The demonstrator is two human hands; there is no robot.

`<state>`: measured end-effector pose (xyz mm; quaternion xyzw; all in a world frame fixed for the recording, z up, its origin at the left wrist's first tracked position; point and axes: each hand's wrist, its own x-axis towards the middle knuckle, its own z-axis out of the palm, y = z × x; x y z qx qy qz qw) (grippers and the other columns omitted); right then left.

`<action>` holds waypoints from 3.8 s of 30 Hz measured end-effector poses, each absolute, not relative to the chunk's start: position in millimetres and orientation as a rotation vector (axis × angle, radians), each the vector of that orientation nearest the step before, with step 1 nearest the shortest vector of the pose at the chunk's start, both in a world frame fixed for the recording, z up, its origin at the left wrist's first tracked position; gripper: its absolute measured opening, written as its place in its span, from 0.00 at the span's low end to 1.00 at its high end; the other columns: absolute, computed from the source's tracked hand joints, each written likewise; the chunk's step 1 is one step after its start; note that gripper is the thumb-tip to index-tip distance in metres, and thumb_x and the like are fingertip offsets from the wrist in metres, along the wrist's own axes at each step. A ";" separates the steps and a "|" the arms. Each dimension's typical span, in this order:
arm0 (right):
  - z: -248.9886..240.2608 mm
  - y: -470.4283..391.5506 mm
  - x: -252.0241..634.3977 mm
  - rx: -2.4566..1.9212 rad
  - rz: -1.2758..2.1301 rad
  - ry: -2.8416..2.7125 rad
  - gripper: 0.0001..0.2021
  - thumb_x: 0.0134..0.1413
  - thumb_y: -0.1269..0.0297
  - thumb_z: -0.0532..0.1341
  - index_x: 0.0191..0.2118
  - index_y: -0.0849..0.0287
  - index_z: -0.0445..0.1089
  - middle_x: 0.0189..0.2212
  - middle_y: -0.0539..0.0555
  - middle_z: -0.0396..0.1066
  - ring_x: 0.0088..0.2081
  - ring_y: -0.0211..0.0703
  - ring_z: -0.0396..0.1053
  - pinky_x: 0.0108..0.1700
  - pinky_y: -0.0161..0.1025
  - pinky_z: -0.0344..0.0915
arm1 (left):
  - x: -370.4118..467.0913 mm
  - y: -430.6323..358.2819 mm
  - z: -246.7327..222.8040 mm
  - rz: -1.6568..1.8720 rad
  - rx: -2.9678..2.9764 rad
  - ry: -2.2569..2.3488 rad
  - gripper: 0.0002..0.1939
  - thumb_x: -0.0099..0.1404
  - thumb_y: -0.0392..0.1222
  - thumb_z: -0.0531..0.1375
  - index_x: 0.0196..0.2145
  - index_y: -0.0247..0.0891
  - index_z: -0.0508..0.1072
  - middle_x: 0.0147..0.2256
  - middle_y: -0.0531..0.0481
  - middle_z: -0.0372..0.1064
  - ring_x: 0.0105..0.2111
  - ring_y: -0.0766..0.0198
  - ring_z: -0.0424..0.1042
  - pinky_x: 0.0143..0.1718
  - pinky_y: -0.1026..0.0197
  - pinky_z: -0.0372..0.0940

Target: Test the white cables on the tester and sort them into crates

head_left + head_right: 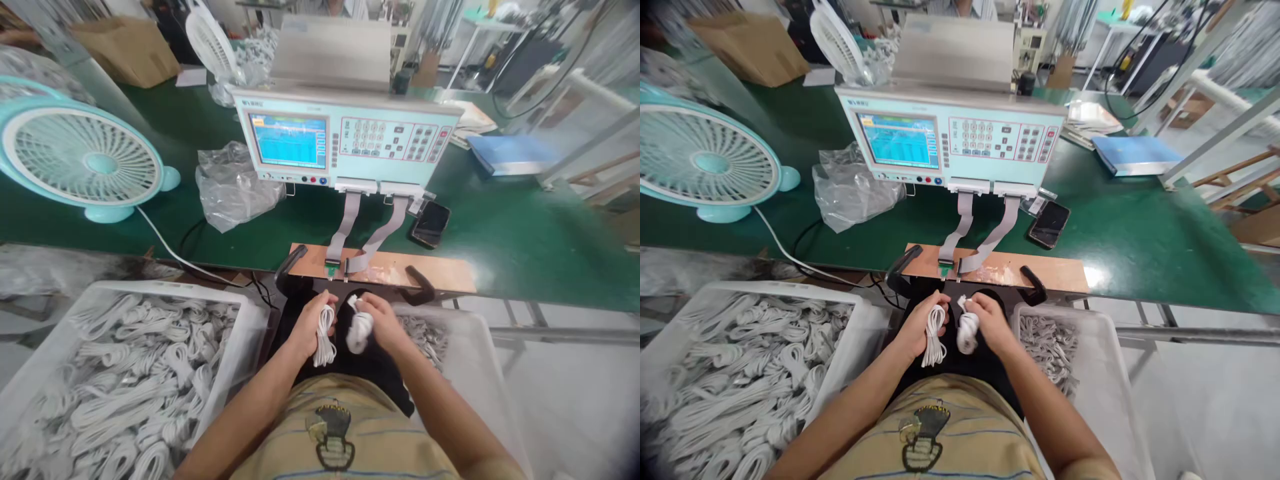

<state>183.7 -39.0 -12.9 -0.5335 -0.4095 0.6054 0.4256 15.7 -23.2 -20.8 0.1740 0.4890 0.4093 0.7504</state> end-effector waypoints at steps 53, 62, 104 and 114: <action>-21.7 -28.2 163.7 -1.292 1.102 -1.500 0.11 0.57 0.61 0.50 0.27 0.58 0.63 0.22 0.48 0.60 0.25 0.36 0.58 0.30 0.33 0.57 | 27.6 -35.6 -22.8 1.008 1.020 1.271 0.11 0.56 0.47 0.58 0.25 0.36 0.65 0.16 0.59 0.57 0.14 0.74 0.55 0.16 0.69 0.51; -34.4 -9.9 146.6 -1.349 1.319 -1.012 0.11 0.48 0.57 0.58 0.25 0.60 0.66 0.18 0.46 0.59 0.21 0.33 0.55 0.25 0.32 0.54 | 14.1 -17.0 -32.2 0.965 0.722 1.021 0.09 0.56 0.41 0.57 0.35 0.36 0.68 0.15 0.60 0.56 0.13 0.73 0.56 0.13 0.71 0.51; -33.5 -0.4 148.0 -1.152 1.611 -0.595 0.09 0.40 0.60 0.67 0.28 0.61 0.74 0.19 0.49 0.69 0.22 0.35 0.63 0.26 0.33 0.58 | 20.4 1.1 -41.8 1.159 1.072 1.187 0.17 0.59 0.48 0.55 0.19 0.35 0.69 0.22 0.51 0.66 0.27 0.65 0.64 0.33 0.64 0.59; -34.8 0.0 149.3 -1.206 1.565 -0.563 0.11 0.33 0.60 0.69 0.25 0.61 0.73 0.20 0.49 0.70 0.21 0.34 0.64 0.26 0.33 0.59 | 6.9 -2.2 -38.1 1.067 1.321 1.339 0.17 0.58 0.51 0.55 0.21 0.35 0.69 0.21 0.53 0.65 0.23 0.66 0.63 0.27 0.65 0.58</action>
